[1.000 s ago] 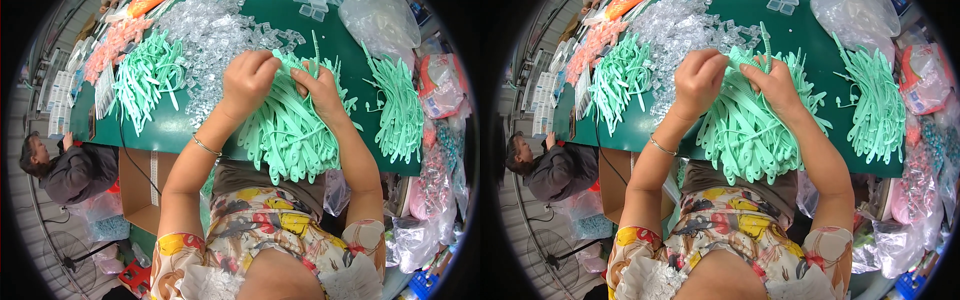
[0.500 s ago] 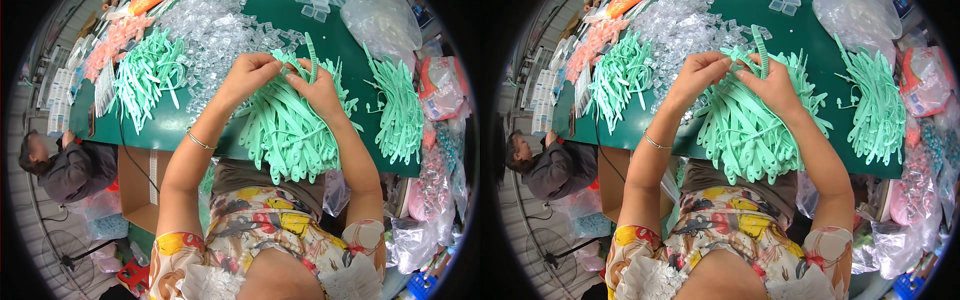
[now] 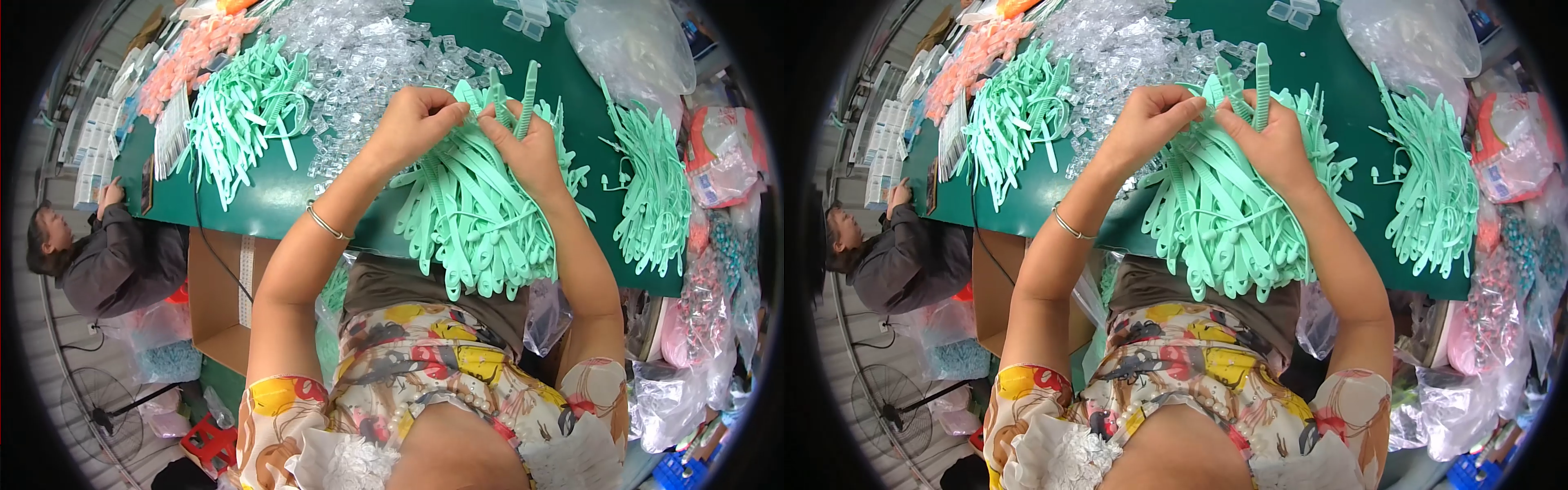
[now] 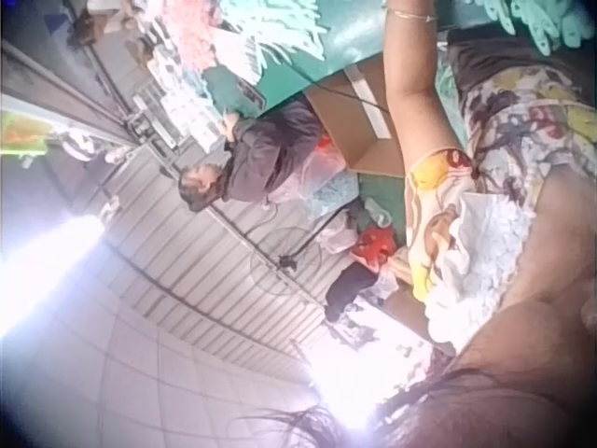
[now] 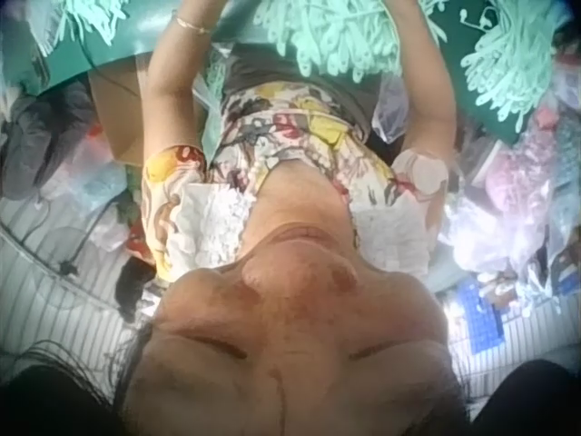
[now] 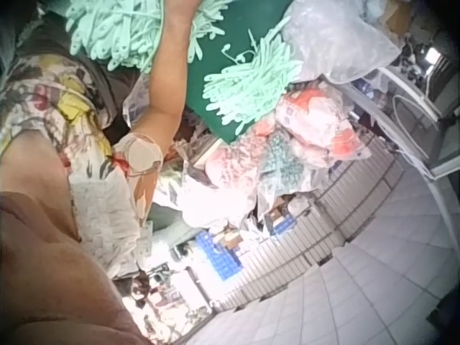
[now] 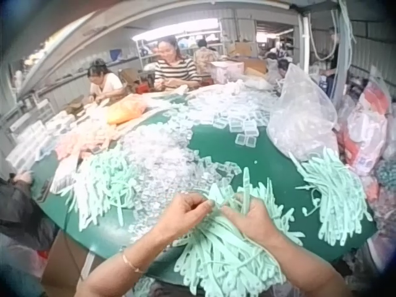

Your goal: Sorting and stacking green plastic parts at a factory assembly table.

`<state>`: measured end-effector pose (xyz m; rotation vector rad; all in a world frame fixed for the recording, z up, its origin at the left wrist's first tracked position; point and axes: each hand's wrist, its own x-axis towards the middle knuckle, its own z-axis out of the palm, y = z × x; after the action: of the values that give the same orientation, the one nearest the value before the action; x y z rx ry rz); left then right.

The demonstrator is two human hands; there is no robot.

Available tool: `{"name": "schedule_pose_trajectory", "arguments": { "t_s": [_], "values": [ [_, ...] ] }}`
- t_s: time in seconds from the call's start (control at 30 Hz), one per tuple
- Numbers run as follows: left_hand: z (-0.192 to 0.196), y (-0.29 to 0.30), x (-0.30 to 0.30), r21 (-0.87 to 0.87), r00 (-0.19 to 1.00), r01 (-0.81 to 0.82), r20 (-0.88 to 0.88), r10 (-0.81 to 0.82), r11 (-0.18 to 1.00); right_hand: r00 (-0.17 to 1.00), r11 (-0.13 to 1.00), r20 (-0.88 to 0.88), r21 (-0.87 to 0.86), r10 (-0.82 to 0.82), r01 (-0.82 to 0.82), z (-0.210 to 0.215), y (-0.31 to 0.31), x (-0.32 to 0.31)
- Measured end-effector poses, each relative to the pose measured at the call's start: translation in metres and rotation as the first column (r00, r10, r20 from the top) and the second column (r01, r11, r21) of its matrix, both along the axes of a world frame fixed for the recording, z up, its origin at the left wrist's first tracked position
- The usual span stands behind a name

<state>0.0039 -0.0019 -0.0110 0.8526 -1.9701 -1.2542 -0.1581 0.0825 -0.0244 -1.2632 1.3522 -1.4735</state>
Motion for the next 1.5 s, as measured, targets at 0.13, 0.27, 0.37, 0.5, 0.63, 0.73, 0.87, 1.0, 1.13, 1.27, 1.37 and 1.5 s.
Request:
{"name": "schedule_pose_trajectory", "arguments": {
  "t_s": [0.13, 0.27, 0.37, 0.5, 0.63, 0.73, 0.87, 1.0, 1.13, 1.27, 1.37, 1.5],
  "values": [
    [0.010, 0.008, -0.005, 0.111, 0.998, 0.054, 0.036, -0.058, 0.992, 1.000, 0.995, -0.013, -0.096, 0.006, -0.007, -0.001, -0.004, 0.006],
    [0.004, 0.005, -0.006, 0.085, 0.997, 0.073, 0.030, -0.076, 0.994, 0.999, 0.999, -0.026, 0.010, 0.042, -0.042, 0.004, -0.001, 0.001],
    [0.001, 0.008, -0.007, 0.086, 0.998, 0.016, -0.063, -0.011, 0.996, 1.000, 1.000, -0.026, -0.002, -0.011, 0.011, -0.001, -0.001, 0.000],
    [0.000, 0.004, 0.000, 0.168, 0.991, -0.018, -0.131, 0.041, 0.986, 0.994, 0.999, -0.113, 0.033, -0.005, 0.009, 0.002, 0.000, -0.001],
    [0.010, -0.001, 0.005, 0.192, 0.998, -0.032, -0.045, 0.041, 0.981, 0.994, 0.999, -0.110, 0.019, -0.026, 0.029, -0.002, -0.002, 0.002],
    [0.006, -0.008, 0.014, 0.030, 0.998, -0.063, -0.010, 0.064, 0.998, 1.000, 0.998, -0.005, 0.067, -0.014, 0.014, 0.002, -0.003, -0.001],
    [0.001, -0.010, 0.046, -0.316, 0.967, 0.062, 0.252, 0.021, 0.947, 0.997, 0.991, 0.074, 0.135, 0.004, -0.014, 0.005, -0.002, -0.002],
    [0.001, -0.001, 0.068, -0.504, 0.870, 0.316, 0.491, -0.034, 0.804, 0.994, 0.985, 0.062, 0.145, 0.087, -0.095, 0.012, -0.001, -0.002],
    [-0.001, 0.008, 0.061, -0.509, 0.777, 0.327, 0.624, 0.080, 0.796, 0.990, 0.989, 0.101, 0.093, 0.101, -0.111, 0.007, -0.002, -0.004],
    [0.005, 0.005, 0.059, -0.473, 0.743, 0.367, 0.667, 0.053, 0.801, 0.976, 0.989, 0.187, 0.067, 0.116, -0.131, 0.009, 0.000, -0.001],
    [0.010, 0.001, 0.057, -0.438, 0.659, 0.480, 0.752, 0.018, 0.760, 0.971, 0.990, 0.215, 0.074, 0.105, -0.123, 0.009, 0.000, -0.002],
    [0.002, -0.005, 0.058, -0.476, 0.698, 0.446, 0.715, 0.038, 0.758, 0.970, 0.990, 0.218, 0.060, 0.109, -0.125, 0.009, 0.000, -0.001]
  ]
}}
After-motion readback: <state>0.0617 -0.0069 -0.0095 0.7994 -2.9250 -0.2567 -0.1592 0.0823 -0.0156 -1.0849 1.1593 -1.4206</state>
